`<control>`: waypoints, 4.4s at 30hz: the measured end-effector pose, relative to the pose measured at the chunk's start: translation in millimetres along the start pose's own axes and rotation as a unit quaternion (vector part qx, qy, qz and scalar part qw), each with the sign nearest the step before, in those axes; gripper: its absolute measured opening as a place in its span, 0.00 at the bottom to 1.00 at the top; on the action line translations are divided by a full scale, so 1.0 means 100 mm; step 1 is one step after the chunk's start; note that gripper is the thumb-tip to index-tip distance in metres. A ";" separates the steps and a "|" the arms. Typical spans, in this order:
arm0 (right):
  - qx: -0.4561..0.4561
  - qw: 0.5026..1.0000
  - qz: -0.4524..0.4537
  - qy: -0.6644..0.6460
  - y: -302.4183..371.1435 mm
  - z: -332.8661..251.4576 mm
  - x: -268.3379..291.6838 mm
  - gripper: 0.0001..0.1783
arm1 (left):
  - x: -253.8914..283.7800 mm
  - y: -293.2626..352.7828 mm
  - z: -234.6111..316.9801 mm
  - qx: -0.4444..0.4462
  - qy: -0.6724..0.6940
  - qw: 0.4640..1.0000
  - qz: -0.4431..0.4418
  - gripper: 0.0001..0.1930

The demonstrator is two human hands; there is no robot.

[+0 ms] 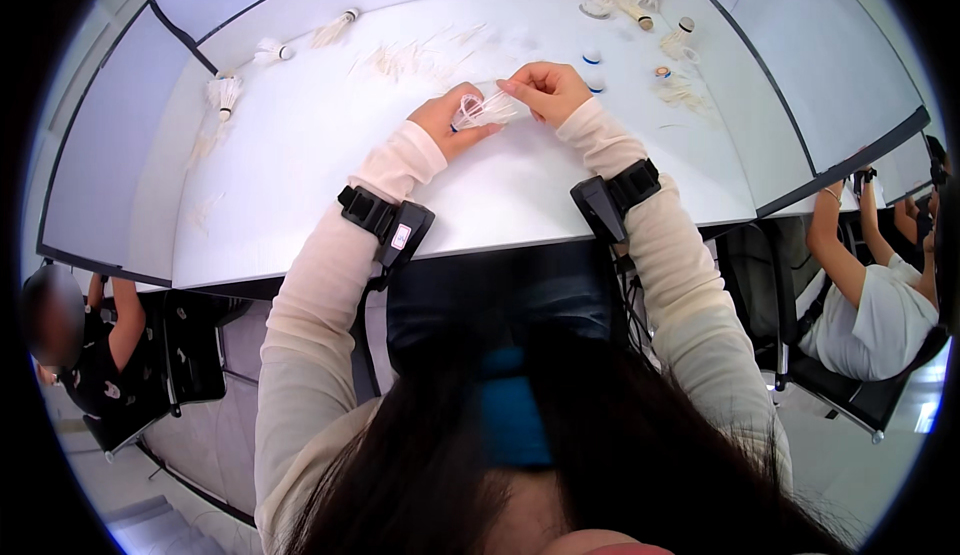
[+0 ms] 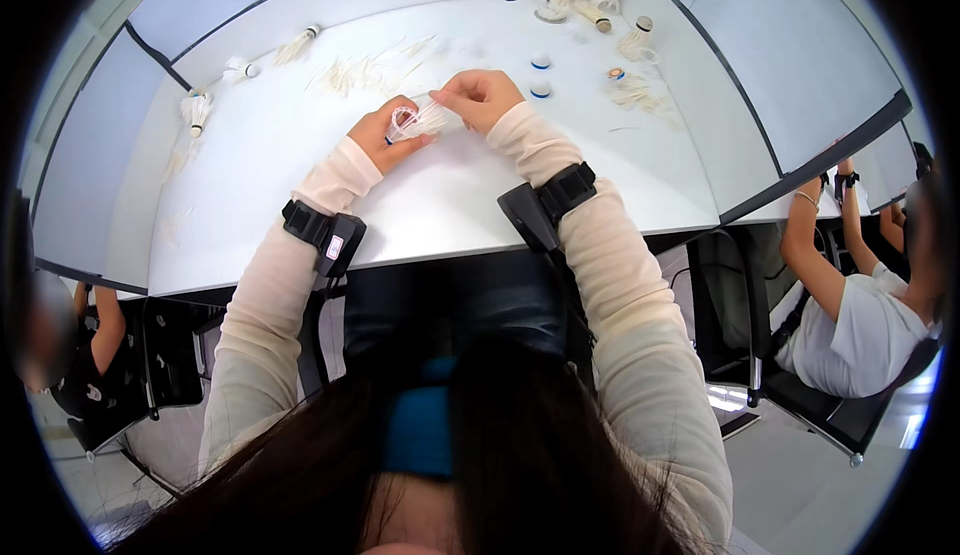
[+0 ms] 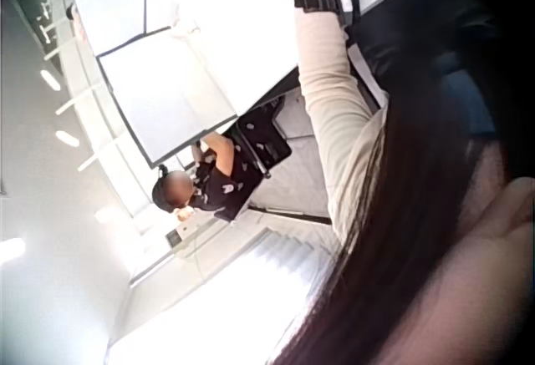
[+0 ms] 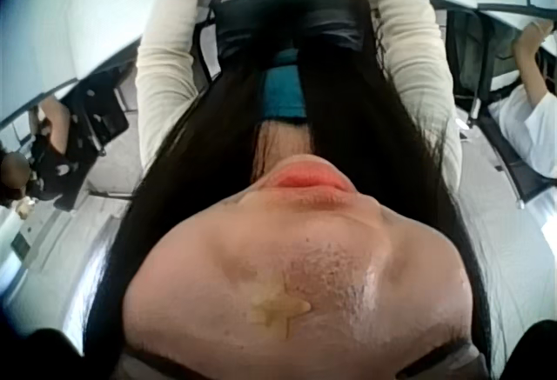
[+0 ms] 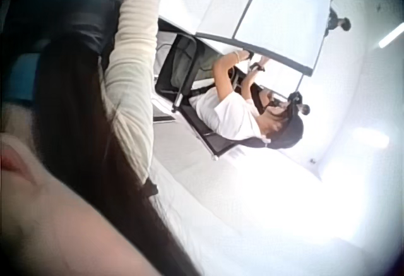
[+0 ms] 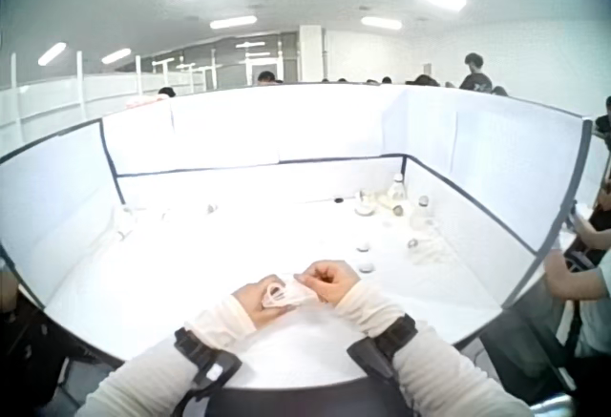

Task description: The person is assembling shuttlecocks by inserting white feathers into the holes of a shuttlecock base and arranging them into a circular shape.

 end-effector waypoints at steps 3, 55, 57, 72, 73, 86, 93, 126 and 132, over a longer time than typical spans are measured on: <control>0.023 0.999 0.004 0.030 0.02 -0.03 0.01 0.14 | -0.02 0.00 0.01 -0.010 -0.013 1.000 -0.002 0.20; 0.004 0.998 0.054 -0.024 -0.06 0.09 0.15 0.19 | 0.14 -0.06 0.03 -0.031 -0.056 0.987 0.149 0.17; -0.003 0.998 0.068 -0.017 -0.06 0.11 0.16 0.20 | 0.17 -0.08 -0.04 0.026 -0.037 0.986 0.163 0.18; 0.103 0.969 0.020 0.224 -0.04 -0.06 0.13 0.25 | 0.26 -0.27 -0.45 0.020 0.021 0.976 0.215 0.27; 0.106 0.967 -0.021 0.229 -0.06 -0.01 0.11 0.21 | 0.22 -0.30 -0.46 0.020 0.116 0.978 0.175 0.26; 0.150 0.928 -0.102 0.327 -0.09 0.16 -0.09 0.27 | 0.92 -0.25 -0.86 0.010 -0.169 0.879 0.447 0.29; 0.197 0.890 -0.085 0.401 -0.13 0.25 -0.05 0.27 | 1.13 -0.39 -1.37 0.174 -0.094 0.914 0.355 0.30; 0.180 0.931 -0.117 0.295 -0.05 0.14 -0.06 0.24 | 0.25 -0.31 -0.54 0.041 0.229 0.972 0.002 0.21; 0.137 0.945 -0.093 0.282 -0.02 0.16 -0.03 0.24 | 0.26 -0.30 -0.54 0.001 0.205 0.979 0.006 0.18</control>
Point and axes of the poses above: each hand's wrist, its own y-axis away from the middle knuckle, its own x-axis out of the back of the hand, z = x × y, the point moved 6 cm from there along -y, towards the middle knuckle, and after that the axes turned 6 degrees about x, right-handed, at the moved point
